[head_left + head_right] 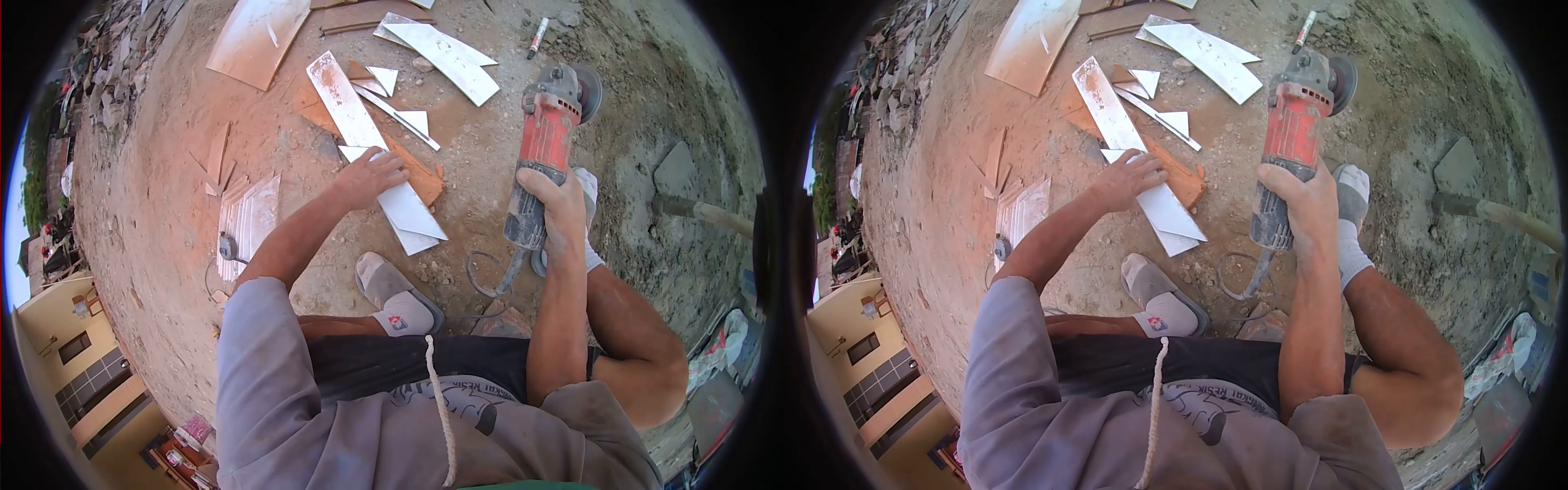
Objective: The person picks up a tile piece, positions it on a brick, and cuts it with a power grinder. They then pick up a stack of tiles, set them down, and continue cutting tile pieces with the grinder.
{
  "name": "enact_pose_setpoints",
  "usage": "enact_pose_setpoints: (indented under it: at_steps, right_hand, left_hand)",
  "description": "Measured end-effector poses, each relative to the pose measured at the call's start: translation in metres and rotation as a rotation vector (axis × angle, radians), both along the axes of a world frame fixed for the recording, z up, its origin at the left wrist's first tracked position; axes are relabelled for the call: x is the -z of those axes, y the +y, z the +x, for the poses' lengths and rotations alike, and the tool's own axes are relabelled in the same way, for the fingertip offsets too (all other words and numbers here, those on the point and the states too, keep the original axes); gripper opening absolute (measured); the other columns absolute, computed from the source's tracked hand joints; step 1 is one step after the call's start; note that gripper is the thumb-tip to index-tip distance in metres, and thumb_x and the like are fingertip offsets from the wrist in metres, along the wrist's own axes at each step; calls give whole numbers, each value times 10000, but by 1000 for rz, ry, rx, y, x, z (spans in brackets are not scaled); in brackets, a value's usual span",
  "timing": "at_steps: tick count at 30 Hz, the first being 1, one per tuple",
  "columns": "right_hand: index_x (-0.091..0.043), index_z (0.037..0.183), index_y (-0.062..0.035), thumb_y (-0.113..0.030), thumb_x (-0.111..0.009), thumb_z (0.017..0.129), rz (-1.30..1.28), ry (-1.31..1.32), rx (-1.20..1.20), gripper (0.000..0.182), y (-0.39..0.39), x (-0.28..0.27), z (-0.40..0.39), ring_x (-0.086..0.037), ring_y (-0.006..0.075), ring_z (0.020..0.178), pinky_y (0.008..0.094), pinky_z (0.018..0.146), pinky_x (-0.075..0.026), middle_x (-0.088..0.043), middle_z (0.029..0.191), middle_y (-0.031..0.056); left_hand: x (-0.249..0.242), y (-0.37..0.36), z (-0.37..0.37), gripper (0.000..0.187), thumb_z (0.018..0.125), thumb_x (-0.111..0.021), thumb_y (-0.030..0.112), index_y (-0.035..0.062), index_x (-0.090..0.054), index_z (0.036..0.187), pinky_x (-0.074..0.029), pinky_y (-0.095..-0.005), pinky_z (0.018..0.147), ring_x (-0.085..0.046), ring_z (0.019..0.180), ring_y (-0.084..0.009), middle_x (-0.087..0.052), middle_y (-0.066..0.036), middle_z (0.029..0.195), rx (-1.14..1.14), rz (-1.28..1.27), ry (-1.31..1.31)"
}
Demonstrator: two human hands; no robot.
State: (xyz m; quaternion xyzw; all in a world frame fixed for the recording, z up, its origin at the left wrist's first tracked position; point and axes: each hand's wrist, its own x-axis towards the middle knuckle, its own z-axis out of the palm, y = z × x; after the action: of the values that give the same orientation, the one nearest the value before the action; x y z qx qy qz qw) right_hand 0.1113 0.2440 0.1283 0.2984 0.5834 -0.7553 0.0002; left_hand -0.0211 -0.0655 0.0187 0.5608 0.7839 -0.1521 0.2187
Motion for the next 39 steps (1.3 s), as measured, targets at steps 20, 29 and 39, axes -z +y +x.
enact_pose_setpoints:
  at_steps: [20,29,39]
  right_hand:
    - [-590,1032,13,-259,-740,805,13,103,105,385,35,-21,24,-638,140,594,261,543,-518,-656,775,86]
    - [-591,1048,19,-250,-741,801,48,114,105,395,36,-34,24,-633,141,603,264,557,-509,-646,787,77]
    - [-607,1090,14,-284,-826,707,175,94,19,533,39,-32,14,-611,120,660,275,616,-505,-641,845,52]
  left_hand:
    - [-70,43,-13,759,646,-802,393,114,-510,1289,-528,-458,907,-565,1123,-334,-555,-161,1186,-627,290,108]
    - [-144,38,-98,920,668,-764,657,-39,-635,1255,-521,-400,928,-670,1083,-351,-678,-255,1184,-1331,449,70]
    - [-20,42,-19,1096,636,-744,730,-90,-529,1330,-493,-423,996,-630,1186,-357,-630,-264,1279,-1748,260,50]
